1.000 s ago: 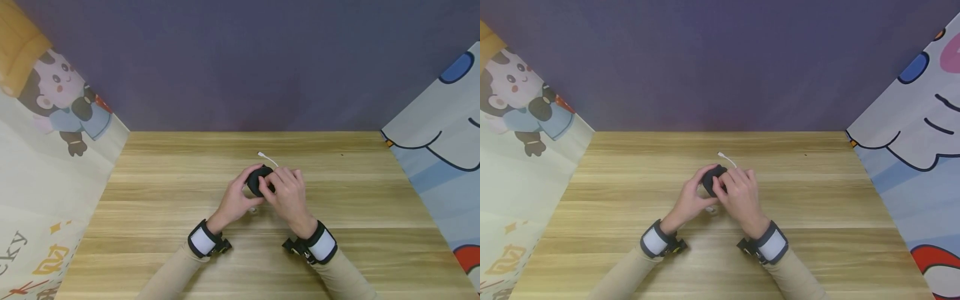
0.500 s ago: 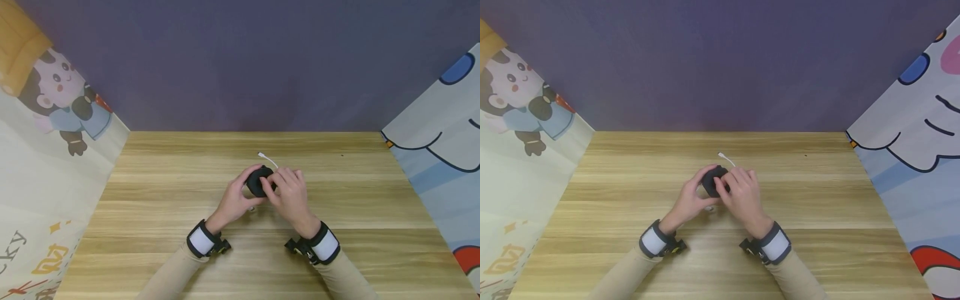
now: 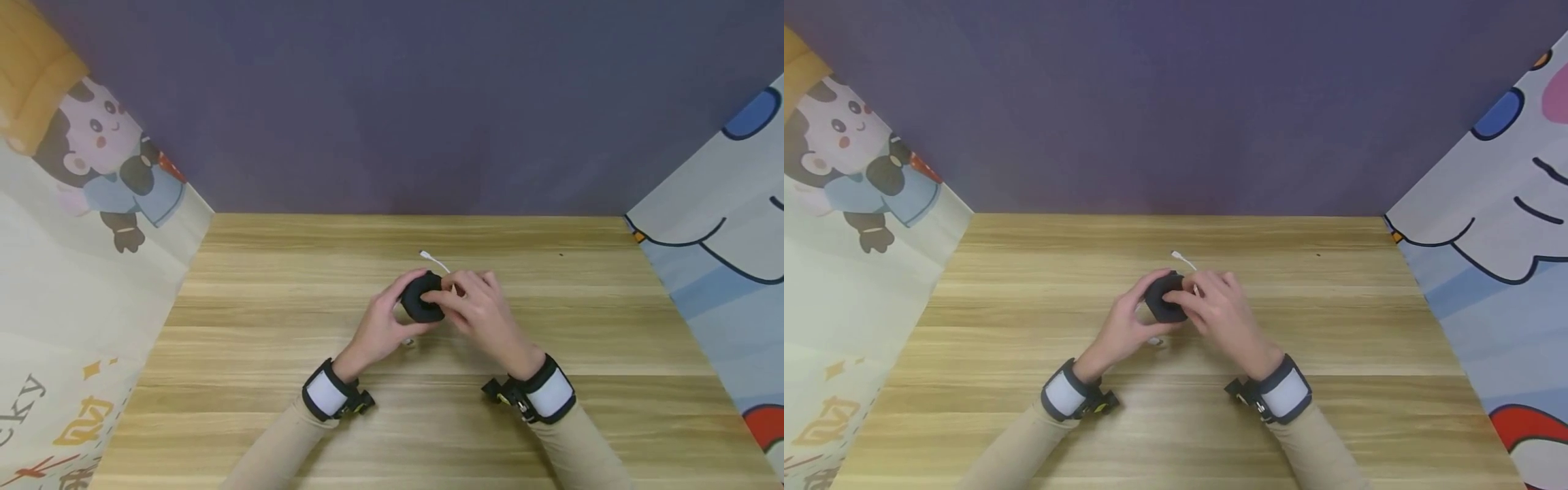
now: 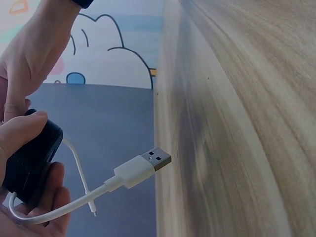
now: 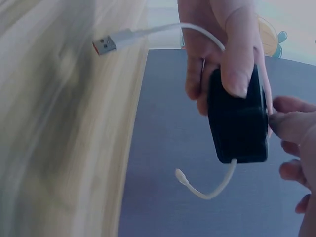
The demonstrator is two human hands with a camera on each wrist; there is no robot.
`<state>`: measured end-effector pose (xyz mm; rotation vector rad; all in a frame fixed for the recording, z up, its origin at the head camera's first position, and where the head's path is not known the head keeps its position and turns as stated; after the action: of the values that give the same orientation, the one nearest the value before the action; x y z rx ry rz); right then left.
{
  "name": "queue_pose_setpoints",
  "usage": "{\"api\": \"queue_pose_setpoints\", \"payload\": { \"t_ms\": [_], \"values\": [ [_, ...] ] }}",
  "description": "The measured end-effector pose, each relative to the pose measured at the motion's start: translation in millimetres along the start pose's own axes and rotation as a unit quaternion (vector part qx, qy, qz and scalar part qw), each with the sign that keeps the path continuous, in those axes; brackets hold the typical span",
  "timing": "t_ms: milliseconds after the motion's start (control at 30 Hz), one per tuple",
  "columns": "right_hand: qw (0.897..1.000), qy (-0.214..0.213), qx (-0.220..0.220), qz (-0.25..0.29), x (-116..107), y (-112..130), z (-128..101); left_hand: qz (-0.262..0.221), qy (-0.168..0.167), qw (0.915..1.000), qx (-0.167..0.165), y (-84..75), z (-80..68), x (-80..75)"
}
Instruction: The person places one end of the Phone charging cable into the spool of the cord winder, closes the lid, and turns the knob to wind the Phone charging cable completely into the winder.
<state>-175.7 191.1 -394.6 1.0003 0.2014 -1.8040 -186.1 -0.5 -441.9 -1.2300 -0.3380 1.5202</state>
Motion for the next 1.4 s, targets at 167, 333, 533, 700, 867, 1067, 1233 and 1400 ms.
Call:
{"api": "queue_pose_setpoints", "payload": {
  "t_ms": [167, 333, 533, 700, 867, 1067, 1233, 1400],
  "values": [
    [0.996, 0.072, -0.033, -0.034, -10, -1, 5, 0.012, 0.008, 0.9999, 0.004, 0.0, 0.5, -0.6],
    [0.977, 0.165, -0.06, -0.117, -22, 2, 14, 0.025, 0.022, 0.9994, 0.012, -1.0, 0.4, -1.0],
    [0.957, 0.199, -0.103, -0.182, -28, 5, 21, 0.035, 0.031, 0.9987, 0.019, -0.9, 1.1, -1.3],
    [0.956, 0.188, -0.121, -0.192, -30, 5, 22, 0.042, 0.04, 0.9979, 0.028, -0.3, 1.8, -2.0],
    [0.955, 0.184, -0.13, -0.191, -30, 3, 22, 0.046, 0.054, 0.9972, 0.025, -0.5, 2.0, -3.1],
    [0.956, 0.179, -0.142, -0.185, -31, 0, 22, 0.053, 0.066, 0.9959, 0.033, -0.9, 2.8, -4.7],
    [0.957, 0.184, -0.136, -0.18, -30, -1, 21, 0.062, 0.07, 0.995, 0.034, -0.3, 2.4, -4.6],
    [0.96, 0.182, -0.124, -0.17, -29, -1, 20, 0.058, 0.07, 0.9952, 0.035, -0.5, 1.7, -4.4]
  ]
}}
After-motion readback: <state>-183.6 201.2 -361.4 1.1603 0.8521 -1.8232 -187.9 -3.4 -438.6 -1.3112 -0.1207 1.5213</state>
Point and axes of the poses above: each hand's wrist, its own z-axis towards the middle knuckle, its own x-axis out of the palm, y = z × x, the point moved 2 cm from there along z, towards the middle knuckle, and after that the axes turned 14 degrees about z, right-handed, at the moved point
